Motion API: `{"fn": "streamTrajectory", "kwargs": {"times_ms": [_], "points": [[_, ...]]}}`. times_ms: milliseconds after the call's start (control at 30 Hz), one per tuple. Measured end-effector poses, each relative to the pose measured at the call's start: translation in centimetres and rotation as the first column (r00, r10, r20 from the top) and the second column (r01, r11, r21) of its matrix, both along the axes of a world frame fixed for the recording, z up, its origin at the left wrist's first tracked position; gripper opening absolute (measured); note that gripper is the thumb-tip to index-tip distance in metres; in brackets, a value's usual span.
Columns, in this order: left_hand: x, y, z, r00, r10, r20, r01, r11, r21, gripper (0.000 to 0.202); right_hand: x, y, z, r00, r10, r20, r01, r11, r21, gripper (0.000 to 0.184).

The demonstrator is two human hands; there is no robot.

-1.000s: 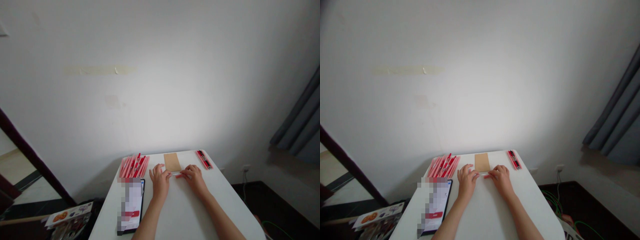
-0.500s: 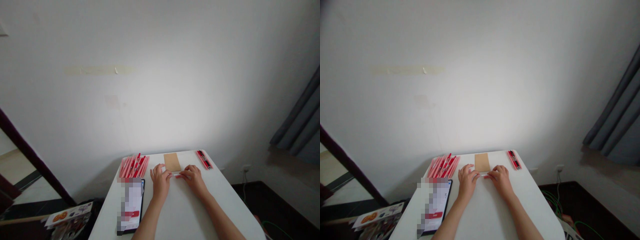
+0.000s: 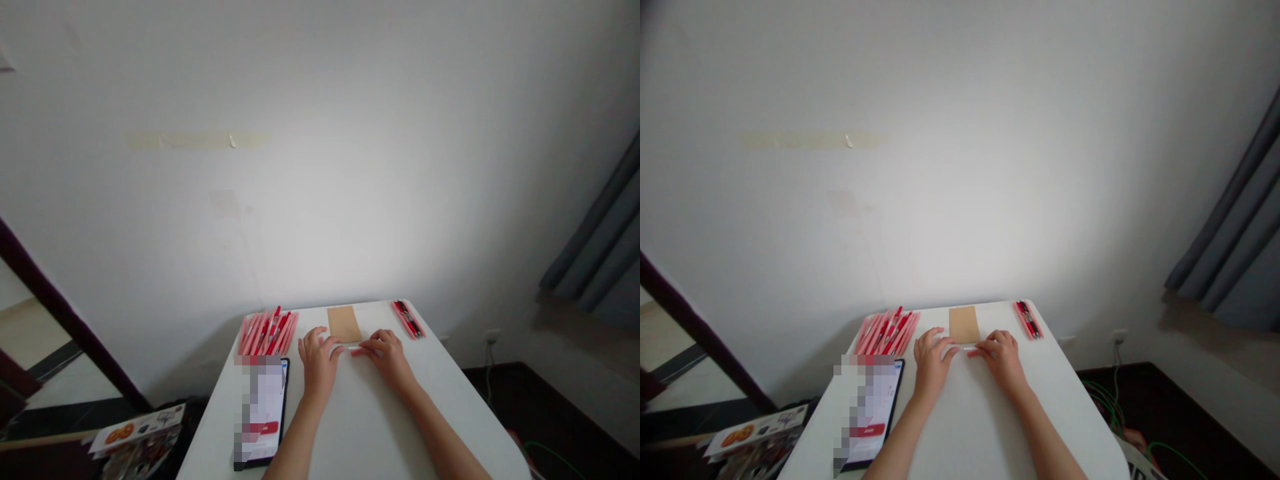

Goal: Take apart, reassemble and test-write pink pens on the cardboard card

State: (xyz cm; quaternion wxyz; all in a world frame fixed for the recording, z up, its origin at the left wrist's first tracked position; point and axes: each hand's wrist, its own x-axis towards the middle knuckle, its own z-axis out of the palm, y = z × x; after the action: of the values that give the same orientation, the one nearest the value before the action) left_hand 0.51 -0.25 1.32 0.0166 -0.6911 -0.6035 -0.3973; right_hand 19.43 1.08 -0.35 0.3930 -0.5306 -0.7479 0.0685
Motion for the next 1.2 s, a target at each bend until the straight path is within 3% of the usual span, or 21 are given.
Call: {"fn": "streamTrajectory", "kwargs": {"times_ms": [367,567,967,1200], "points": [[-0.86,-0.29,0.47,0.933,0.279,-0.228,-0.273,0.960,0.059,0.018,0.82,0.86,-1.01,0.999,-0.032,-0.034,0.032,0.999,0.013,0.018],[-0.78,-0.26,0.23,0.893,0.357,-0.273,-0.358,0.932,0.046,0.028,0.83,0.69,-0.80,0.999,-0.030,-0.023,0.030,0.999,0.012,0.019],[-0.83,0.03,0.04,0.921,0.316,-0.227,-0.312,0.948,0.057,0.025,0.77,0.83,-0.98,0.999,-0.050,-0.010,0.050,0.999,0.019,0.016],[-0.64,0.06,0.34,0.971,0.202,-0.126,-0.200,0.979,0.030,0.016,0.73,0.70,-0.73,0.998,-0.045,-0.033,0.045,0.999,0.005,0.017]]}}
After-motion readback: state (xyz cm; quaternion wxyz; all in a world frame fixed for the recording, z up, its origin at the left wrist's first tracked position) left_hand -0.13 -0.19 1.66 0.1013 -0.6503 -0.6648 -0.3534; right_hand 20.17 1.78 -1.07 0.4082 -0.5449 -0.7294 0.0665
